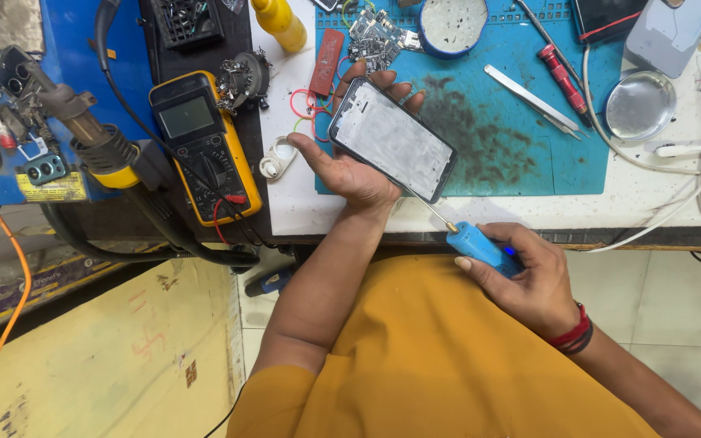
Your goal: The person uses a blue electric screwdriver to scrape adhesive residue from the back of a smartphone frame, then switches to tweezers to remove small debris. The person continues scraping and wiping the surface with a cloth, repeating the process across the frame.
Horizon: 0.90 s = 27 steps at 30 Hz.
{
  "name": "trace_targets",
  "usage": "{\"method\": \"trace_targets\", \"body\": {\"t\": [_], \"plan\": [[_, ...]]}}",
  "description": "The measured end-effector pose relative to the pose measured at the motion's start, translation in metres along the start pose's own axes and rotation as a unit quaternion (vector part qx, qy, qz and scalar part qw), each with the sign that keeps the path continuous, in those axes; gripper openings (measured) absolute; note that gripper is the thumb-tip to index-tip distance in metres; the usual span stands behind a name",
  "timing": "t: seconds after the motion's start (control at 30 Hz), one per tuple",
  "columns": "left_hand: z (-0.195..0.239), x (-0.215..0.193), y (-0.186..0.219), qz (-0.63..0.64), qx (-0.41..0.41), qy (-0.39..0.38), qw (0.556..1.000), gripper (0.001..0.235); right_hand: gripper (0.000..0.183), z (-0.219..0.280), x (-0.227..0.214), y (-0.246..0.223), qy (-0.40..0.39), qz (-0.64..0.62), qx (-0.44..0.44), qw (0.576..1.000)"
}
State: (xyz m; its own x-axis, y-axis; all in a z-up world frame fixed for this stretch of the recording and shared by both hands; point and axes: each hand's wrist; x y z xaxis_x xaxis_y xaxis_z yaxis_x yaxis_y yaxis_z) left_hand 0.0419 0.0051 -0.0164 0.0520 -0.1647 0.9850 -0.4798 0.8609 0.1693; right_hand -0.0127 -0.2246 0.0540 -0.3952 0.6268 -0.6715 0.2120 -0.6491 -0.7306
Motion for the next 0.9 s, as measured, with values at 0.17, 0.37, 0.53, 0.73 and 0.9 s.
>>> {"method": "trace_targets", "body": {"t": [0.17, 0.37, 0.53, 0.73, 0.9], "plan": [[0.0, -0.0008, -0.0003, -0.001, -0.001, -0.002, 1.0, 0.106, 0.044, -0.0025, 0.0017, -0.004, -0.001, -0.008, 0.008, 1.0], [0.0005, -0.0016, -0.0011, 0.001, 0.0, -0.001, 1.0, 0.106, 0.044, -0.0055, 0.0034, -0.0068, -0.005, -0.015, 0.013, 1.0], [0.0007, -0.0015, -0.0016, 0.006, -0.001, -0.005, 1.0, 0.106, 0.043, -0.0064, 0.0041, -0.0076, -0.007, -0.013, 0.011, 1.0], [0.0007, -0.002, -0.0009, -0.006, -0.001, -0.002, 1.0, 0.106, 0.043, -0.0063, 0.0065, -0.0066, -0.004, -0.021, 0.006, 1.0], [0.0009, -0.0026, -0.0012, -0.002, 0.001, -0.004, 1.0, 0.106, 0.043, -0.0074, 0.0074, -0.0049, -0.004, -0.018, -0.003, 1.0]]}}
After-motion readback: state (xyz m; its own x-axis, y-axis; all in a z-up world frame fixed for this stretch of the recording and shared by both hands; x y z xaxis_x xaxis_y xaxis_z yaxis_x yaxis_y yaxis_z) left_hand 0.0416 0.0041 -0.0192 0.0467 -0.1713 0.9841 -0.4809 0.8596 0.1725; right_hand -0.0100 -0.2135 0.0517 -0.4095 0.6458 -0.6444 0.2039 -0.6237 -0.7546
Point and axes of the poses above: each hand's wrist, its own z-axis away from the middle knuckle, its own x-axis out of the palm, y = z × x, and after that the axes turned 5 degrees about z, right-handed
